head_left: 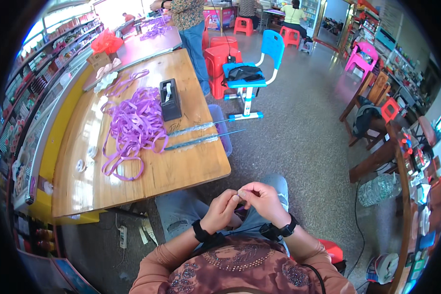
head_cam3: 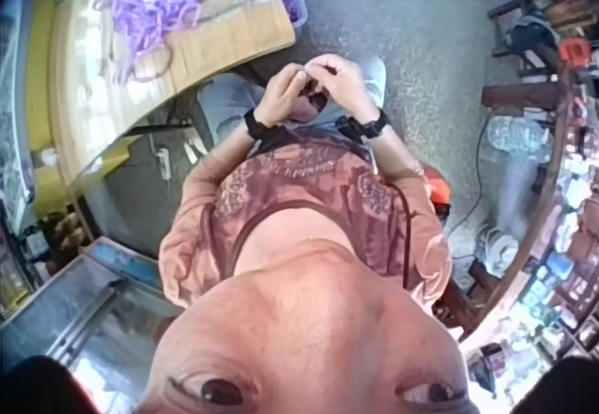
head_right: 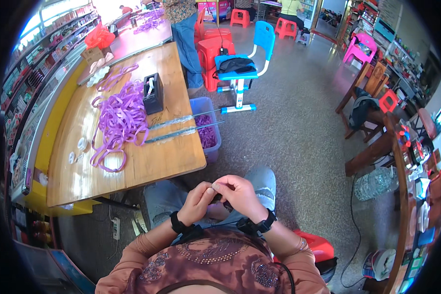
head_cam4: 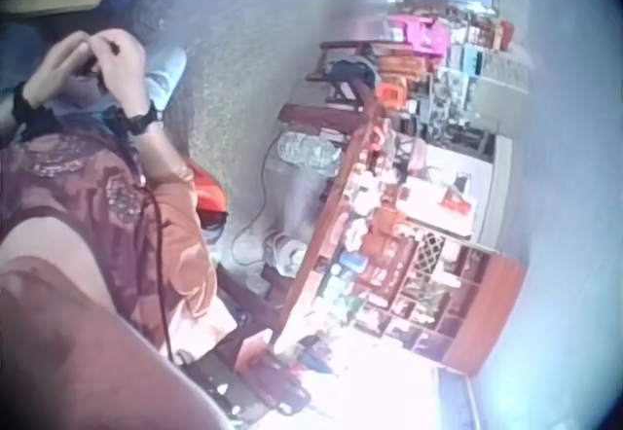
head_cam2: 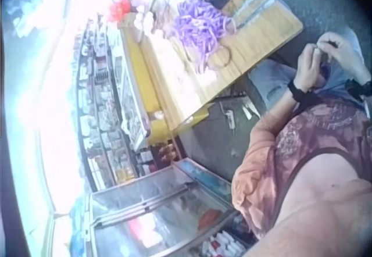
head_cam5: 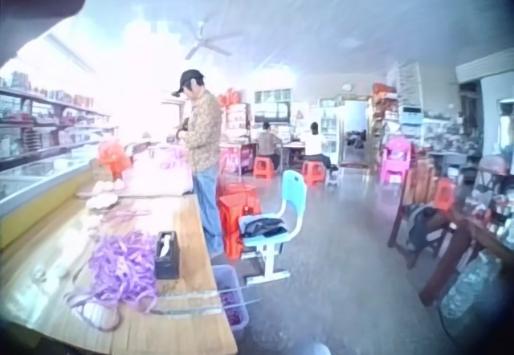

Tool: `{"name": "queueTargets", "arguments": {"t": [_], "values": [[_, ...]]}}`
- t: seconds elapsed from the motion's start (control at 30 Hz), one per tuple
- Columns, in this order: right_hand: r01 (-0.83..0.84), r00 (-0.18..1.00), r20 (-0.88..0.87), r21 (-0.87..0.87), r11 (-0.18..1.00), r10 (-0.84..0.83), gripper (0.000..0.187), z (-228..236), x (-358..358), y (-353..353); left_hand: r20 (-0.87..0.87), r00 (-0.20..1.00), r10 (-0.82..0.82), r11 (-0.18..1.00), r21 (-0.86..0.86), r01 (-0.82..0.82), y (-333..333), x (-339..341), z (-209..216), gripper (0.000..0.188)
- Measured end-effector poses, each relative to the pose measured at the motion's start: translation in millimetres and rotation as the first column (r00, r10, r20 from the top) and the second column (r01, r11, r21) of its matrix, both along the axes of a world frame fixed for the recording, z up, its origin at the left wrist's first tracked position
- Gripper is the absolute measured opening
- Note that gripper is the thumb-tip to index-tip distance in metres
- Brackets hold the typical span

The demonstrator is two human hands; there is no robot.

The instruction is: Measuring and cutting lengths of purple ribbon using a blue ruler and scissors.

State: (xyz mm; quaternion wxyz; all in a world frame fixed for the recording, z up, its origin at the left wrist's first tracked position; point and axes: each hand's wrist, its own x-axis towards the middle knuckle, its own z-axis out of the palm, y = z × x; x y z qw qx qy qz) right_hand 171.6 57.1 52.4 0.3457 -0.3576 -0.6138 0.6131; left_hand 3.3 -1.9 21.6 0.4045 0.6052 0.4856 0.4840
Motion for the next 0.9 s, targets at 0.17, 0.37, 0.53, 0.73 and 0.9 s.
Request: {"name": "queueTargets", "arguments": {"t": [0.17,0.37,0.53,0.73,0.9], "values": [[0.075,0.995,-0.067,0.058,0.995,-0.071,0.009,-2.9,-6.9,-0.8,0.139,0.99,-0.025,0.999,-0.029,0.029,7.2,5.2,8.0,0.023],[0.154,0.987,-0.093,0.306,0.94,-0.131,0.006,-7.7,-8.0,7.1,0.418,0.908,-0.027,0.984,-0.149,0.097,17.8,16.5,19.6,0.03],[0.153,0.988,-0.081,0.366,0.918,-0.132,0.008,-10.1,-8.6,11.8,0.501,0.865,-0.024,0.969,-0.201,0.143,20.7,12.5,10.5,0.031],[0.124,0.992,-0.058,0.178,0.976,-0.115,0.009,-8.9,-10.4,3.8,0.453,0.892,0.005,0.976,-0.198,0.095,13.0,7.3,3.4,0.033],[0.11,0.994,-0.042,0.265,0.958,-0.103,0.008,-13.2,-8.2,5.8,0.449,0.893,-0.029,0.98,-0.163,0.113,10.5,10.4,9.5,0.032]]}}
